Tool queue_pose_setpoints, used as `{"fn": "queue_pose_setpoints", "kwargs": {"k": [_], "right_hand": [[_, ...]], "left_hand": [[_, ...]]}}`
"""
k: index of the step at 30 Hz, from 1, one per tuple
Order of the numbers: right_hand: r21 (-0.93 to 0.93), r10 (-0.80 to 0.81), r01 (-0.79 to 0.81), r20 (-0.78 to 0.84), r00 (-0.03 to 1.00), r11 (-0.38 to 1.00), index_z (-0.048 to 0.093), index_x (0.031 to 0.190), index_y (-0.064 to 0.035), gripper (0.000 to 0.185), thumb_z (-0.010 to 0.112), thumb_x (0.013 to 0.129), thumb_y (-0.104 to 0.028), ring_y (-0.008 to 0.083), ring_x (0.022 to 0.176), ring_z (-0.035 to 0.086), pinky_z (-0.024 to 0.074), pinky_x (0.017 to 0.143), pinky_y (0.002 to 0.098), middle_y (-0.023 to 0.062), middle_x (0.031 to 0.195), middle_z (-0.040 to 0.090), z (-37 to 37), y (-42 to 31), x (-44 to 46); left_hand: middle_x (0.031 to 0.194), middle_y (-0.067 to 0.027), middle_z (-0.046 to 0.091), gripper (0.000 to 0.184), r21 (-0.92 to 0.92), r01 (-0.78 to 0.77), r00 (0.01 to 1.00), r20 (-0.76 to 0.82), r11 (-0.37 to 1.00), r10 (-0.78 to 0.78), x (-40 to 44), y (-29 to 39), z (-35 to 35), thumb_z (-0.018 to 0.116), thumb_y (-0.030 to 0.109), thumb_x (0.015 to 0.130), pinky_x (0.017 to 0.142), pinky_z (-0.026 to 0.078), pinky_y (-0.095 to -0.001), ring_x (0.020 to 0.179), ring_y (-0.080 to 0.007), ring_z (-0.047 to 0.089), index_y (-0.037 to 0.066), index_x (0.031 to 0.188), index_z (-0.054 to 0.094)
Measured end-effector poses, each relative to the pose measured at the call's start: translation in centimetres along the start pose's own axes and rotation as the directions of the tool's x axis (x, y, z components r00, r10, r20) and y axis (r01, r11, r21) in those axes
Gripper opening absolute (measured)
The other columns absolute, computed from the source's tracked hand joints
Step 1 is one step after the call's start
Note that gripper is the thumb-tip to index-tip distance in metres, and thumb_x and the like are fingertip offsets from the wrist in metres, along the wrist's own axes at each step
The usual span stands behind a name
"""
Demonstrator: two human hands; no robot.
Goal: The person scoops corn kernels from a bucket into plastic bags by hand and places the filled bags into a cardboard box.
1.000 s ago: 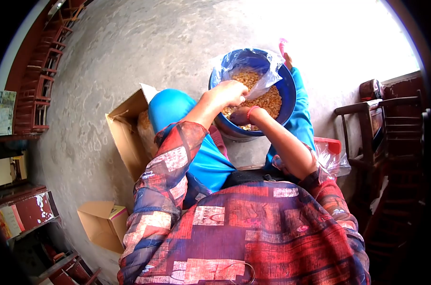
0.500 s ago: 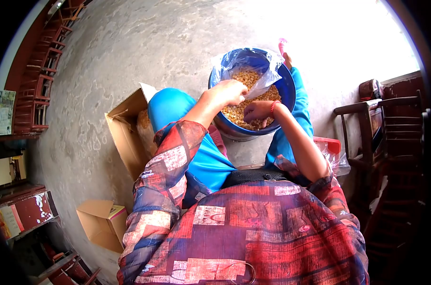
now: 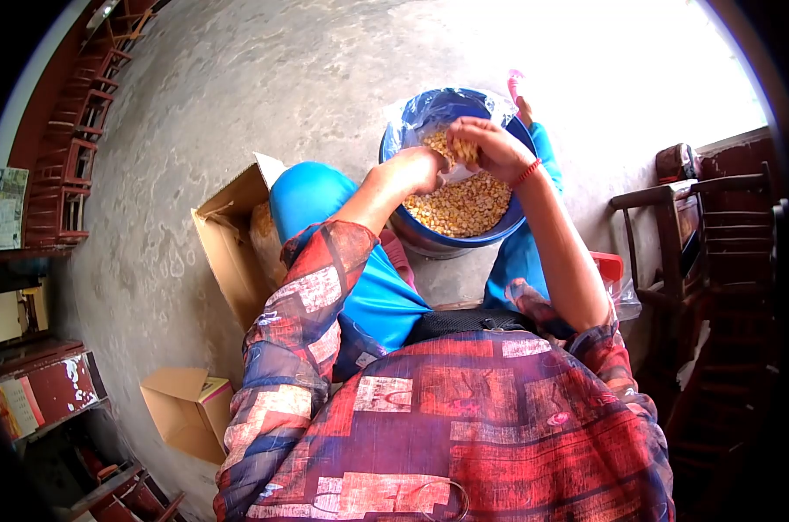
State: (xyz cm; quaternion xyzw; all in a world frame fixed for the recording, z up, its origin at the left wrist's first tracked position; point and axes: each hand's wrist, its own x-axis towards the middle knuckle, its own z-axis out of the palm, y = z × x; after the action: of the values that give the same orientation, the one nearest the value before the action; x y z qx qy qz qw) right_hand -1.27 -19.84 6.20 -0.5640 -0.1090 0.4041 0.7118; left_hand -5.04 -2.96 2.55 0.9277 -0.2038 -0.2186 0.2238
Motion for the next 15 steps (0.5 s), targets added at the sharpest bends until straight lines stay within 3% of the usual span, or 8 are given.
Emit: {"fn": "queue_pose_setpoints", "kwargs": {"k": [2, 4, 7, 8, 11, 12, 14, 15], "right_hand": [[0.066, -0.054, 0.071, -0.239, 0.97, 0.995, 0.06, 0.084, -0.0074, 0.012, 0.054, 0.084, -0.018, 0.008, 0.06, 0.055, 0.0446, 0.048, 0.0194, 0.0013, 0.07, 0.058, -0.1, 0.0, 0.9], [0.008, -0.08, 0.086, -0.298, 0.951, 0.996, 0.062, 0.086, -0.0071, 0.013, 0.055, 0.083, -0.018, 0.0085, 0.066, 0.056, 0.0464, 0.055, 0.0215, 0.0011, 0.07, 0.059, -0.3, -0.3, 1.4], [-0.599, -0.348, 0.095, -0.322, 0.881, 0.795, 0.063, 0.089, -0.0025, 0.02, 0.056, 0.079, -0.017, 0.012, 0.07, 0.057, 0.0472, 0.066, 0.0259, 0.0031, 0.076, 0.062, -2.6, 1.5, 3.2], [-0.599, -0.345, 0.093, -0.321, 0.882, 0.795, 0.063, 0.089, -0.0025, 0.02, 0.056, 0.079, -0.017, 0.012, 0.07, 0.057, 0.0472, 0.066, 0.0259, 0.0031, 0.076, 0.062, -3.2, 2.2, 3.2], [-0.836, -0.585, 0.183, -0.189, 0.789, 0.517, 0.062, 0.089, -0.0012, 0.02, 0.053, 0.08, -0.016, 0.011, 0.068, 0.056, 0.0486, 0.064, 0.0264, 0.004, 0.075, 0.062, -3.3, 3.1, 2.3], [-0.836, -0.583, 0.181, -0.189, 0.791, 0.518, 0.062, 0.089, -0.0012, 0.02, 0.053, 0.08, -0.016, 0.011, 0.068, 0.056, 0.0486, 0.064, 0.0264, 0.004, 0.075, 0.062, -2.9, 2.7, 1.8], [-0.616, -0.332, 0.088, -0.292, 0.897, 0.782, 0.062, 0.087, -0.0007, 0.02, 0.052, 0.08, -0.016, 0.0114, 0.064, 0.058, 0.0486, 0.055, 0.0238, 0.0044, 0.072, 0.06, -1.0, 0.6, -0.4], [-0.606, -0.282, 0.094, -0.222, 0.933, 0.79, 0.062, 0.084, -0.0007, 0.021, 0.05, 0.082, -0.017, 0.011, 0.06, 0.057, 0.0485, 0.048, 0.0225, 0.0046, 0.069, 0.059, 0.1, -0.6, -1.6]], "left_hand": [[0.096, -0.0166, 0.061, 0.034, 0.014, -0.004, 1.0, 0.007, 1.0, 0.004, 0.1, -0.1, 0.2, 0.055, 0.017, 0.071, 0.079, 0.045, -0.0375, 0.092, -0.0286, 0.058, 0.011, 0.104, 0.061], [0.093, -0.0174, 0.061, 0.035, 0.028, -0.005, 1.0, 0.014, 1.0, 0.005, 0.0, 0.2, 0.0, 0.055, 0.02, 0.071, 0.078, 0.045, -0.0382, 0.089, -0.0293, 0.059, 0.01, 0.104, 0.061], [0.093, -0.017, 0.062, 0.037, 0.036, -0.028, 1.0, -0.01, 0.999, 0.028, -0.5, 0.8, -0.5, 0.058, 0.022, 0.071, 0.078, 0.046, -0.0375, 0.088, -0.0287, 0.06, 0.011, 0.106, 0.06], [0.092, -0.0171, 0.062, 0.038, 0.018, -0.045, 0.999, 0.006, 0.999, 0.044, -0.6, 1.2, -0.8, 0.059, 0.022, 0.07, 0.077, 0.046, -0.0372, 0.088, -0.029, 0.06, 0.011, 0.107, 0.06], [0.09, -0.017, 0.062, 0.039, -0.02, -0.081, 0.996, 0.022, 0.997, 0.081, -0.8, 2.0, -1.2, 0.062, 0.023, 0.07, 0.076, 0.046, -0.0367, 0.086, -0.0294, 0.06, 0.013, 0.107, 0.06], [0.088, -0.0168, 0.062, 0.039, -0.036, -0.101, 0.995, 0.021, 0.994, 0.102, -0.8, 2.0, -1.2, 0.063, 0.024, 0.069, 0.076, 0.046, -0.0364, 0.086, -0.0296, 0.06, 0.013, 0.107, 0.06], [0.088, -0.0167, 0.062, 0.039, -0.045, -0.119, 0.992, 0.023, 0.992, 0.121, -0.8, 1.9, -1.0, 0.064, 0.025, 0.07, 0.075, 0.046, -0.0367, 0.085, -0.0296, 0.06, 0.013, 0.107, 0.06], [0.087, -0.0166, 0.062, 0.039, -0.051, -0.137, 0.99, 0.025, 0.989, 0.139, -0.8, 1.8, -0.9, 0.064, 0.026, 0.07, 0.074, 0.046, -0.037, 0.084, -0.0296, 0.06, 0.013, 0.106, 0.06]]}}
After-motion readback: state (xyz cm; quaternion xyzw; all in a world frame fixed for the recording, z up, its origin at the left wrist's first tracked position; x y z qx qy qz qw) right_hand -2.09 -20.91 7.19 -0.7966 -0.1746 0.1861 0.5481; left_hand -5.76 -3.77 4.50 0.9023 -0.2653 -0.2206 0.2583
